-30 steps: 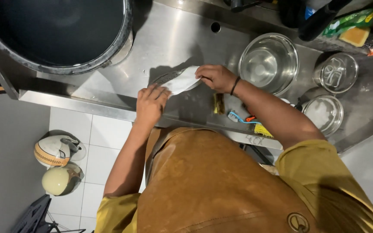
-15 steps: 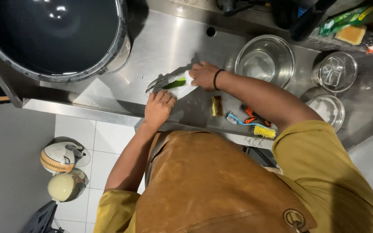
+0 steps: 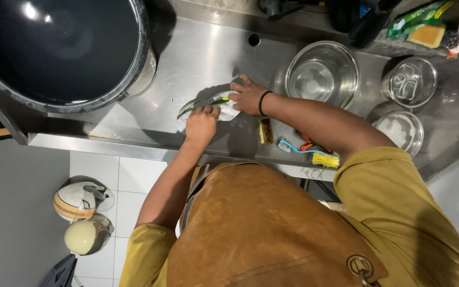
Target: Cleaning a white sneaker using a brush, soap, and water at a sink.
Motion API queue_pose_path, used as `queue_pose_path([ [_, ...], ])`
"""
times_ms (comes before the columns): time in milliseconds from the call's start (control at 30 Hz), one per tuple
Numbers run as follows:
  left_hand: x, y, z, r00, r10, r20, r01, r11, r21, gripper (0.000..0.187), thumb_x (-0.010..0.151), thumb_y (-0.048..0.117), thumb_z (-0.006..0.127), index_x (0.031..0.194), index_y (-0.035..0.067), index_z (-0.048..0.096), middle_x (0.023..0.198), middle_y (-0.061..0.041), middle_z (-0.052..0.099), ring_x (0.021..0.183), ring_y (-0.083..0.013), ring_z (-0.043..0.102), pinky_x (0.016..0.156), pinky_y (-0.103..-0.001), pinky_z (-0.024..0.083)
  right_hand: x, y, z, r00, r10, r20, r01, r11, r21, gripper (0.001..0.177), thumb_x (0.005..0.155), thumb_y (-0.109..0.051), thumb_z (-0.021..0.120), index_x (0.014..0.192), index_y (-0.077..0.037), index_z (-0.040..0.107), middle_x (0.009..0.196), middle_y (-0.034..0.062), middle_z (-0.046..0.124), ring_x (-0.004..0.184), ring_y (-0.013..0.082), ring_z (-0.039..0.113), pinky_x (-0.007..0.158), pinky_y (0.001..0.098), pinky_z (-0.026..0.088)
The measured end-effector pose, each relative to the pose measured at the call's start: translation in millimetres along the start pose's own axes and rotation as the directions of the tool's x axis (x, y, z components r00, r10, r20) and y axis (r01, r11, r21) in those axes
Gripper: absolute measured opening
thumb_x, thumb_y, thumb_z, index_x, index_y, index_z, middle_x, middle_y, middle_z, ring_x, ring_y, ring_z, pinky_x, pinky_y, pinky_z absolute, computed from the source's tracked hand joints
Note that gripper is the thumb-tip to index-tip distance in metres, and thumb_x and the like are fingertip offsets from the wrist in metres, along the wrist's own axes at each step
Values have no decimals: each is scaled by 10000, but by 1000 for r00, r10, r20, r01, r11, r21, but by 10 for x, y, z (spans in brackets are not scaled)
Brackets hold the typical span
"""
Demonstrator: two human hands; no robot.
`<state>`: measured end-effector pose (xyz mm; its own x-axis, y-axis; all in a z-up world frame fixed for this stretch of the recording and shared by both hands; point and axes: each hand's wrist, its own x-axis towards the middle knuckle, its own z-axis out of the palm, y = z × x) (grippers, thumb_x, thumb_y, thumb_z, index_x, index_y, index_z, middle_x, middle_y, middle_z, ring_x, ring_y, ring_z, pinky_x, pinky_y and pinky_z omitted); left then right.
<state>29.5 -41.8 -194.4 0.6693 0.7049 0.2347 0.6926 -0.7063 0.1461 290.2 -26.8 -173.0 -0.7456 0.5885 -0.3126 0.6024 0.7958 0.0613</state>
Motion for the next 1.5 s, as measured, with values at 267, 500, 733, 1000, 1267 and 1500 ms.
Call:
queue_pose_path([
  [267,68,86,-444,977,-119,179,157,964,-213,188,985,145,598,1093,155,751,1059,-73,725,855,-312,735,738,-393,598,-165,113,-407,990,-28,-140,40,996,84,478,917,-77,646,1347,-271,565,1552,-22,387,1432,295,334,1065,581,304],
  [500,-76,63,-137,996,-47,82,61,981,-183,148,1008,174,588,1110,171,694,1096,-28,625,972,-271,708,774,-347,591,65,-139,675,901,-102,-421,56,991,-122,242,806,-104,628,1011,-229,655,1003,-106,635,1258,213,496,1172,683,221],
  [733,-221,9,63,1000,-5,13,8,976,-218,162,977,164,612,1078,191,736,1034,12,650,989,-245,687,868,-345,550,-133,-195,452,861,-16,-508,-3,999,-36,360,855,-73,552,1178,-228,586,1087,8,621,1376,235,454,1115,655,222],
  [1000,33,15,-374,991,-121,54,130,968,-215,189,808,314,660,932,228,773,917,33,657,1006,-243,615,827,-416,462,-337,-520,276,850,200,-487,-171,980,103,585,758,-56,548,1323,-203,576,1462,40,521,1491,283,359,1130,669,181],
  [1267,263,43,-221,991,-70,110,75,996,-44,260,888,413,690,739,213,765,747,-1,692,882,-240,641,779,-401,428,-297,-1054,497,757,438,-485,-405,897,178,563,763,-114,588,1311,-246,592,1233,13,527,1272,226,455,1034,550,237],
  [1500,440,68,-276,818,-89,569,159,985,-74,329,949,422,694,1169,182,745,1152,-111,730,1153,-333,666,965,-479,536,-256,-1127,342,680,620,-392,-448,774,448,368,901,-69,535,1250,-147,619,1225,28,532,1202,235,498,995,528,325],
])
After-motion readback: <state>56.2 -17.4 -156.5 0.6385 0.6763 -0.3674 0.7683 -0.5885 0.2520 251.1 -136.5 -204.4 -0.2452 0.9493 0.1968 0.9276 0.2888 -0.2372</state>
